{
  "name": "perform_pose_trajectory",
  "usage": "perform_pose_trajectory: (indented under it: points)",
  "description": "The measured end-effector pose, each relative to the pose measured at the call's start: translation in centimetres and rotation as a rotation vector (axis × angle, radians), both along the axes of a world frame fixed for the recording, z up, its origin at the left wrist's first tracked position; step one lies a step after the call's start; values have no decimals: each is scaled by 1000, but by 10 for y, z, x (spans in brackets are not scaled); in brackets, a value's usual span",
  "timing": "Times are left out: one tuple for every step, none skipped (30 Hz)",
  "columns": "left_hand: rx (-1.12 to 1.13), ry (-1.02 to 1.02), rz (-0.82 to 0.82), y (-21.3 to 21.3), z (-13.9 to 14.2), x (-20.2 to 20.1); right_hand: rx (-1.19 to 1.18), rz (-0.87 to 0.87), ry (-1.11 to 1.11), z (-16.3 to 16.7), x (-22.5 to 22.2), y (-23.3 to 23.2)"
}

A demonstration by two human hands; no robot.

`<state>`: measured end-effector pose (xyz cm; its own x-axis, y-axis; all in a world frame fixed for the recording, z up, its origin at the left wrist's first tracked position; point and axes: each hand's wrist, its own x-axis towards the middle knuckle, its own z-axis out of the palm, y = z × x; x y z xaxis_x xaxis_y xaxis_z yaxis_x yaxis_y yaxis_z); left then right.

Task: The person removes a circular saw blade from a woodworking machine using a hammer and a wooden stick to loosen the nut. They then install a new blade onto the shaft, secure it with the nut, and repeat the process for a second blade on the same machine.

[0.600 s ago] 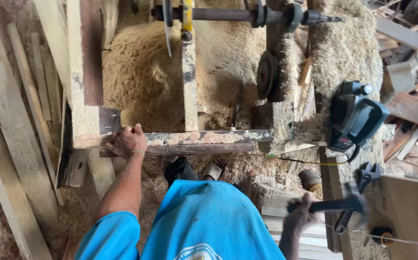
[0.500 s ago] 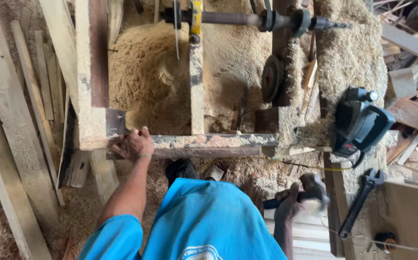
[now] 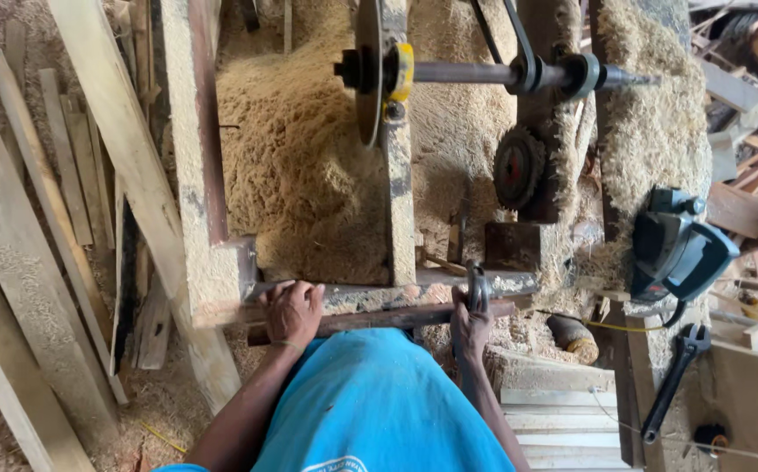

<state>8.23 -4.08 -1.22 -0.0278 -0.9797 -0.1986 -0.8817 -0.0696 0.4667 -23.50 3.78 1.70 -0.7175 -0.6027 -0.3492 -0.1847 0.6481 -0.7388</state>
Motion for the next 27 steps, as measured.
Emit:
perform_pose_trajectory:
  points:
    - [-9, 48, -31, -6, -3, 9, 49, -6, 53, -6, 2, -5]
    - [-111, 58, -66, -14, -3, 22, 105, -18, 106, -9, 7, -7]
    - [-212, 68, -103, -23, -5, 31, 137, -26, 118, -10, 5, -7]
    - [-316, 79, -131, -33, -6, 40, 165, -26, 134, -10, 1, -10]
    - [-324, 114, -108, -45, -9, 48, 192, -24, 152, -10, 0, -15]
    - [-330, 150, -89, -59, -11, 56, 218, -17, 168, -7, 2, -19]
    - [-335, 189, -71, -73, -12, 62, 245, -12, 187, -3, 3, -22]
    - [-318, 179, -67, -90, -15, 69, 266, -2, 206, 0, 5, -29]
    - [-305, 171, -61, -112, -18, 75, 227, 21, 212, 0, 7, -40]
    - [-286, 163, -55, -130, -20, 79, 194, 43, 218, 2, 10, -45]
    - [-352, 146, -37, -146, -21, 85, 173, 72, 219, 4, 13, -48]
    - [-416, 122, -15, -161, -21, 92, 182, 93, 215, 4, 15, -51]
    - [-413, 140, 25, -174, -21, 97, 185, 110, 209, 4, 17, -54]
    - [-415, 159, 54, -187, -20, 102, 183, 116, 203, 3, 19, -55]
    - [-421, 179, 75, -195, -21, 106, 199, 88, 193, 1, 20, -56]
    - [-419, 165, 67, -201, -23, 109, 213, 57, 183, 0, 20, -57]
    - [-413, 152, 61, -204, -23, 112, 230, 27, 174, -1, 18, -56]
    - [-403, 135, 60, -207, -24, 114, 227, 45, 187, -3, 18, -58]
    - [-396, 96, 39, -208, -25, 115, 223, 61, 202, -2, 18, -60]
    - [-393, 58, 15, -208, -25, 116, 216, 74, 217, -2, 18, -62]
    - [-392, 19, -10, -208, -26, 116, 187, 73, 224, -4, 17, -63]
    - [-399, -10, -22, -207, -27, 116, 160, 76, 231, -4, 17, -65]
    - [-401, -39, -33, -207, -27, 115, 139, 81, 237, -3, 18, -67]
    - [-402, -66, -45, -207, -28, 115, 154, 86, 248, -3, 19, -70]
    - [-389, -67, -44, -207, -29, 114, 166, 87, 260, -1, 20, -72]
    - [-377, -71, -44, -209, -29, 114, 179, 88, 270, 0, 21, -74]
    - [-361, -76, -44, -210, -30, 114, 160, 87, 240, 0, 22, -75]
